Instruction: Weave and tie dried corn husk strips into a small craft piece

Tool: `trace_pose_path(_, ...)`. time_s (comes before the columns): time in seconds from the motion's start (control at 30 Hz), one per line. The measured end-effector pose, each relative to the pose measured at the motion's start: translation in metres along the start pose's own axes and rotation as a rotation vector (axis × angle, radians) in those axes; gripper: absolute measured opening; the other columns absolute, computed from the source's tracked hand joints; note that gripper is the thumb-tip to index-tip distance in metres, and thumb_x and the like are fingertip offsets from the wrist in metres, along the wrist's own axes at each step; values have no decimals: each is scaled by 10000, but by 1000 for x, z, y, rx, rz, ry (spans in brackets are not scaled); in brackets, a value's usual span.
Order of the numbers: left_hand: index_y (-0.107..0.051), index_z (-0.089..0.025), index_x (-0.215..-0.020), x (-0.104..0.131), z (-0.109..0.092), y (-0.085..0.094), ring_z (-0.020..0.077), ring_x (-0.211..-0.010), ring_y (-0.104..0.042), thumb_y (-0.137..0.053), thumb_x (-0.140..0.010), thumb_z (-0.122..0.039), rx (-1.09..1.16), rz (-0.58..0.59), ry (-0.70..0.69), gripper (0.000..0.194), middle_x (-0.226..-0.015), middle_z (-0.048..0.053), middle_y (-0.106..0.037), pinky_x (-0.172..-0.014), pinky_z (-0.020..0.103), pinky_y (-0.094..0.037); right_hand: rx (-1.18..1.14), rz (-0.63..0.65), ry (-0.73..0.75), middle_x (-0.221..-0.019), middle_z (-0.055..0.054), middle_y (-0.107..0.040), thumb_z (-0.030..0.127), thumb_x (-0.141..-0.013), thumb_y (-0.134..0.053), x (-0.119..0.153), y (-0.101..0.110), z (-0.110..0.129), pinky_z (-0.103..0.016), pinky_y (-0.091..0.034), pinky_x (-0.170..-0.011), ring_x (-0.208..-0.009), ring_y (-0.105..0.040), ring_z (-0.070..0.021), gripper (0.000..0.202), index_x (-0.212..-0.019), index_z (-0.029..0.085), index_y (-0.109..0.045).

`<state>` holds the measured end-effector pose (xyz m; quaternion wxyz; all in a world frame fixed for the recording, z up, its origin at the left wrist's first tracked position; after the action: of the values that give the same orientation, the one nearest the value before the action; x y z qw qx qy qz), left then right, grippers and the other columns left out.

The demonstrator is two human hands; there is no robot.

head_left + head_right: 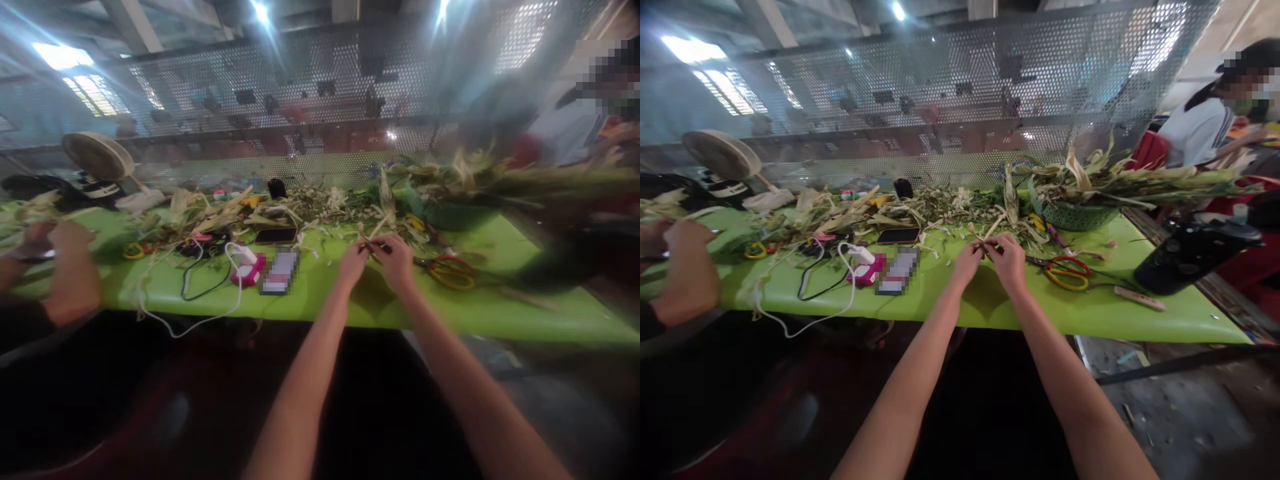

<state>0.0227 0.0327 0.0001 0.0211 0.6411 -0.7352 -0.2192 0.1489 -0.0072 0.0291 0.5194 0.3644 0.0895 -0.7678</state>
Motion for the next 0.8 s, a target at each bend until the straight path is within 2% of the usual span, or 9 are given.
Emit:
trace_pose_path(0.13, -679, -182, -994, 2, -5, -3, 188, -809, -603, -461, -889, -241, -126, 26, -24, 249, -872, 59, -692, -747, 283, -423, 25, -4, -18, -827, -46, -643, 277, -797, -646, -1, 2, -1, -307, -468, -682, -751, -583, -181, 105, -813, 201, -716)
trace_pose_path(0.23, -681, -184, -1020, 5, -10, -5, 188, -872, -616, -483, -888, -261, -94, 54, -79, 250, -947, 56, -704, -774, 276, -434, -117, -18, -173, -773, -25, -641, 310, -731, -699, -3, 2, -16, -307, -469, -681, -722, -578, -171, 124, -784, 199, -687)
trace_pose_path(0.37, -687, -174, -951, 9, -13, -5, 155, -750, -587, -547, -852, -303, -113, 60, -111, 214, -825, 25, -681, -685, 246, -418, -435, 0, -407, -670, 18, -616, 371, -595, -806, -2, -6, -36, -277, -459, -620, -634, -563, -134, 292, -723, 197, -609)
trace_pose_path(0.5, -688, -175, -942, 11, -16, -5, 141, -722, -566, -597, -833, -350, -88, 51, -168, 226, -803, 19, -666, -672, 236, -403, -586, 33, -559, -603, 52, -573, 394, -512, -869, 0, -10, -47, -218, -350, -460, -489, -463, -75, 419, -715, 198, -559)
trace_pose_path(0.6, -695, -196, -954, 12, -17, -5, 147, -715, -562, -596, -845, -374, -81, 42, -176, 231, -801, 22, -666, -670, 240, -393, -627, 60, -602, -581, 71, -550, 425, -491, -874, 1, -12, -50, -210, -291, -408, -436, -415, -61, 481, -754, 207, -536)
trace_pose_path(0.8, -712, -209, -950, 12, -19, -6, 165, -727, -568, -542, -876, -305, -107, 36, -166, 208, -837, 37, -693, -687, 255, -396, -638, 78, -610, -554, 101, -493, 412, -480, -873, 1, -14, -50, -205, -239, -395, -421, -383, -60, 535, -865, 219, -555)
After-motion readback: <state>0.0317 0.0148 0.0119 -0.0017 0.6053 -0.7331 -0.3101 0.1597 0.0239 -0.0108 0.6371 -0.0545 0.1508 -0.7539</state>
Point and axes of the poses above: each hand's wrist, its own x-axis away from the middle knuckle, its own y-axis out of the back of the hand, z = x × y, the point moved 7 cm from there along -x, towards the middle knuckle
